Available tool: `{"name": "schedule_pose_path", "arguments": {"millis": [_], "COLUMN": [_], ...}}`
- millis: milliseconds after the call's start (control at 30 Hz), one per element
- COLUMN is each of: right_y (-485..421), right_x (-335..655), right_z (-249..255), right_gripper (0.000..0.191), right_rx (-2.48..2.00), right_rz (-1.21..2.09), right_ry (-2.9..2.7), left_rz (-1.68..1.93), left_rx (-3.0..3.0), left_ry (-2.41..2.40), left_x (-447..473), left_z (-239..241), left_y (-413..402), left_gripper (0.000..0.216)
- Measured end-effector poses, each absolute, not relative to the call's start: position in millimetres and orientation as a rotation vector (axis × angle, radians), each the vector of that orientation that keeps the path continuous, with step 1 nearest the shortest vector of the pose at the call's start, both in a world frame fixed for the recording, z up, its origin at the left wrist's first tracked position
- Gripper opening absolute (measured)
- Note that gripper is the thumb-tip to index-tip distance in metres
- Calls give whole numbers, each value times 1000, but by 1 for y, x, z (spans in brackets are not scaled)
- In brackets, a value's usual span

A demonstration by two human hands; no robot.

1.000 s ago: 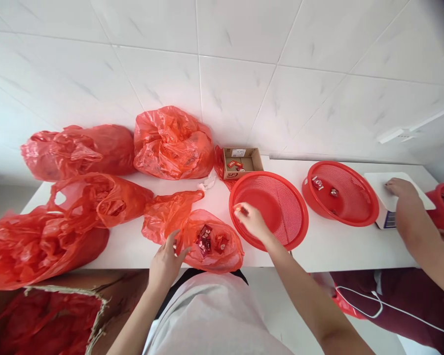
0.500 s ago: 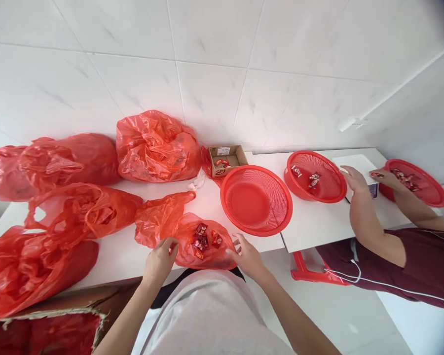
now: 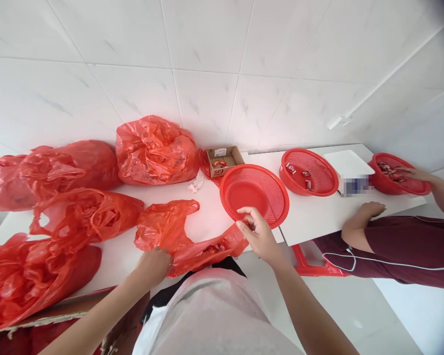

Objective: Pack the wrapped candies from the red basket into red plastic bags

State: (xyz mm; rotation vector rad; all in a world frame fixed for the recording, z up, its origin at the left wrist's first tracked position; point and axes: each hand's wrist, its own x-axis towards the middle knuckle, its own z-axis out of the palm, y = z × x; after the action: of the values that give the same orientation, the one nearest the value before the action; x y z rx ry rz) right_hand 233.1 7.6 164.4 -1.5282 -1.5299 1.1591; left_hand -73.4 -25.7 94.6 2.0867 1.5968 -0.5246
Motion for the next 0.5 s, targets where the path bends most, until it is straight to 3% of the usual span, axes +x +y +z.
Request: {"name": "schedule_pose_path", "arguments": {"millis": [200,500], "right_y": [8,23], "right_x": [234,247], "right_z": [165,170], "right_gripper": [25,21], "right_rx": [-1465,-1511], "right_rz": [1093,986], "right_ry": [-1454,-1610], "left_rz": [-449,-171], "left_rx": [2339,2070], "left_ry": [1300,966], "left_x": [-78,-66], "left_z": [152,210], "left_y": [-35,-33], "left_gripper": [35,12]}}
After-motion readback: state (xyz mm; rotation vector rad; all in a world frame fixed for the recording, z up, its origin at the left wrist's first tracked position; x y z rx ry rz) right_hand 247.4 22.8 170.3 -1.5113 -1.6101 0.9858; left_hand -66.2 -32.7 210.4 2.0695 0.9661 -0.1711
